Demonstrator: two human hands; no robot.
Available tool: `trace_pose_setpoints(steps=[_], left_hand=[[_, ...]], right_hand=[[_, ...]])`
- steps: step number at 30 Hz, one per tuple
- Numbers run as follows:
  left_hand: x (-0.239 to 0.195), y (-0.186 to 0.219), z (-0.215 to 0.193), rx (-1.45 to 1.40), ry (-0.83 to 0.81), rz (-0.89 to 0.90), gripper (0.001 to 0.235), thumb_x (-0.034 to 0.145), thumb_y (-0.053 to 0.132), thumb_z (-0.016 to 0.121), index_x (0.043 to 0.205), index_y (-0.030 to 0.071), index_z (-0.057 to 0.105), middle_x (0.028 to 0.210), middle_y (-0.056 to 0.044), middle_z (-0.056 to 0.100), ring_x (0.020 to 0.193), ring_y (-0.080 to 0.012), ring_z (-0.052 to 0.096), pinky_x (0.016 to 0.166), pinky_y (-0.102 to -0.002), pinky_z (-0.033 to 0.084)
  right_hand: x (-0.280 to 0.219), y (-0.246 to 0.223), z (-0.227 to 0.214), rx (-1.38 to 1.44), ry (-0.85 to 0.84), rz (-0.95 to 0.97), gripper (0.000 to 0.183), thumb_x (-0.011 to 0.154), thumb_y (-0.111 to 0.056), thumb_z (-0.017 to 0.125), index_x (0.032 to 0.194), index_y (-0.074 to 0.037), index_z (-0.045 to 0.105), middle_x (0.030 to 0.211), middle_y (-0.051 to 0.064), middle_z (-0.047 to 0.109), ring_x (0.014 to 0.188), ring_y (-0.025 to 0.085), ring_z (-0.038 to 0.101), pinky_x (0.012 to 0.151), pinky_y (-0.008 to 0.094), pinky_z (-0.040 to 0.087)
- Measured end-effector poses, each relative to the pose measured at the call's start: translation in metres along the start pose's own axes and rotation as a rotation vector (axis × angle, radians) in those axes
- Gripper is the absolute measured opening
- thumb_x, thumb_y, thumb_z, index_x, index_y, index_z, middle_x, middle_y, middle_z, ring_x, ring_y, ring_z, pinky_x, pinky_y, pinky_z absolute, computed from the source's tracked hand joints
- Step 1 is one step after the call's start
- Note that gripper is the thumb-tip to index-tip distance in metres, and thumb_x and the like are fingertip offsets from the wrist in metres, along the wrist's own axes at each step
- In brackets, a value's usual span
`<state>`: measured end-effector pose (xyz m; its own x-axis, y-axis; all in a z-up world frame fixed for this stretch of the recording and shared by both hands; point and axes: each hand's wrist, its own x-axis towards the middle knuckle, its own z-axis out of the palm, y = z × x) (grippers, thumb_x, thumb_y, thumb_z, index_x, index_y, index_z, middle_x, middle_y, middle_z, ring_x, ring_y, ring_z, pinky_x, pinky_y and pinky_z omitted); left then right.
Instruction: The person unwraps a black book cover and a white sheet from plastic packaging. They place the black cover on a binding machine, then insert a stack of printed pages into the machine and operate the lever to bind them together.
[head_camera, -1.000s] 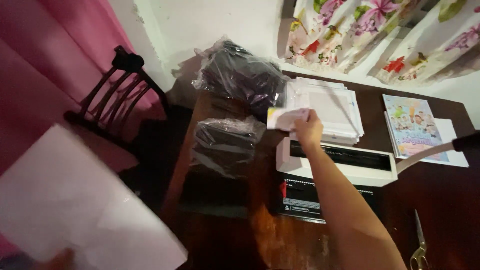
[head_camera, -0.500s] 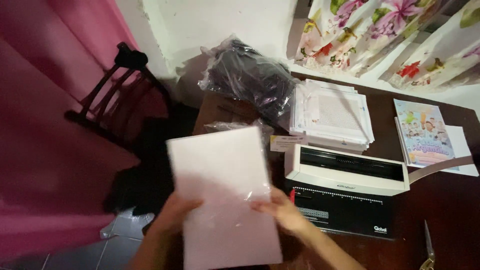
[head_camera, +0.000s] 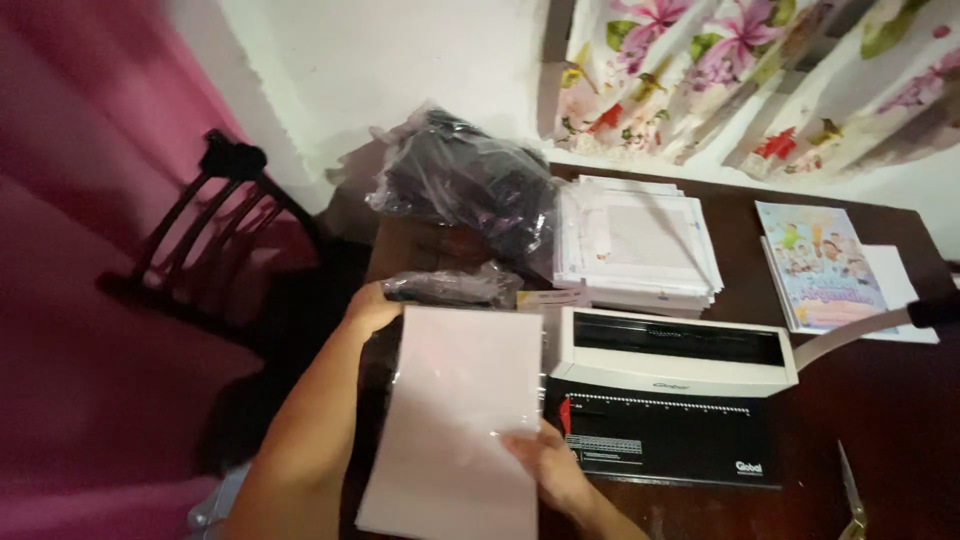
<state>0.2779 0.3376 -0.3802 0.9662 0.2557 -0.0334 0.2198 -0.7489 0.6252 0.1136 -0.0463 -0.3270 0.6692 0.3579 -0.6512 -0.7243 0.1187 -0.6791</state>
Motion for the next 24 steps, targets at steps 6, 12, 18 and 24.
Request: trace_pose_setpoints(steps=[6,12,18,24], left_hand=[[-0.023,0.007,-0.013,-0.804,-0.273,-0.279,0.034,0.084,0.021,0.080,0.114,0.005,0.073,0.101,-0.007,0.076,0.085,-0.0201,0.071,0.073,-0.038,0.054],[-0.063,0.001,-0.034,-1.304,-0.245,-0.188,0.022,0.093,0.015,0.071,0.111,0.002,0.072,0.096,-0.007,0.075,0.081,-0.0193,0.071,0.069,-0.034,0.056],[-0.090,0.000,-0.035,-1.345,-0.112,-0.033,0.021,0.101,0.018,0.069,0.114,0.001,0.070,0.098,-0.006,0.073,0.083,-0.0162,0.069,0.069,-0.032,0.055],[-0.120,-0.001,-0.041,-1.295,-0.011,0.264,0.032,0.097,0.014,0.072,0.128,0.005,0.067,0.119,-0.008,0.068,0.103,-0.0205,0.065,0.089,-0.036,0.052]], right_hand=[[0.059,0.045,-0.024,0.047,-0.164,-0.348,0.029,0.098,-0.013,0.064,0.123,0.000,0.064,0.104,0.011,0.068,0.093,0.021,0.064,0.081,0.035,0.056],[0.037,-0.022,0.016,-0.127,-0.076,-0.197,0.040,0.091,-0.006,0.067,0.131,-0.006,0.062,0.120,0.009,0.073,0.111,0.019,0.068,0.096,0.030,0.058],[0.020,-0.047,0.023,-0.072,-0.141,-0.247,0.041,0.091,-0.004,0.067,0.131,-0.005,0.062,0.114,0.010,0.073,0.101,0.020,0.068,0.088,0.034,0.057],[0.036,-0.037,-0.009,-0.371,-0.103,-0.407,0.027,0.092,0.000,0.074,0.118,0.003,0.076,0.100,0.007,0.075,0.087,0.015,0.063,0.077,0.031,0.051]])
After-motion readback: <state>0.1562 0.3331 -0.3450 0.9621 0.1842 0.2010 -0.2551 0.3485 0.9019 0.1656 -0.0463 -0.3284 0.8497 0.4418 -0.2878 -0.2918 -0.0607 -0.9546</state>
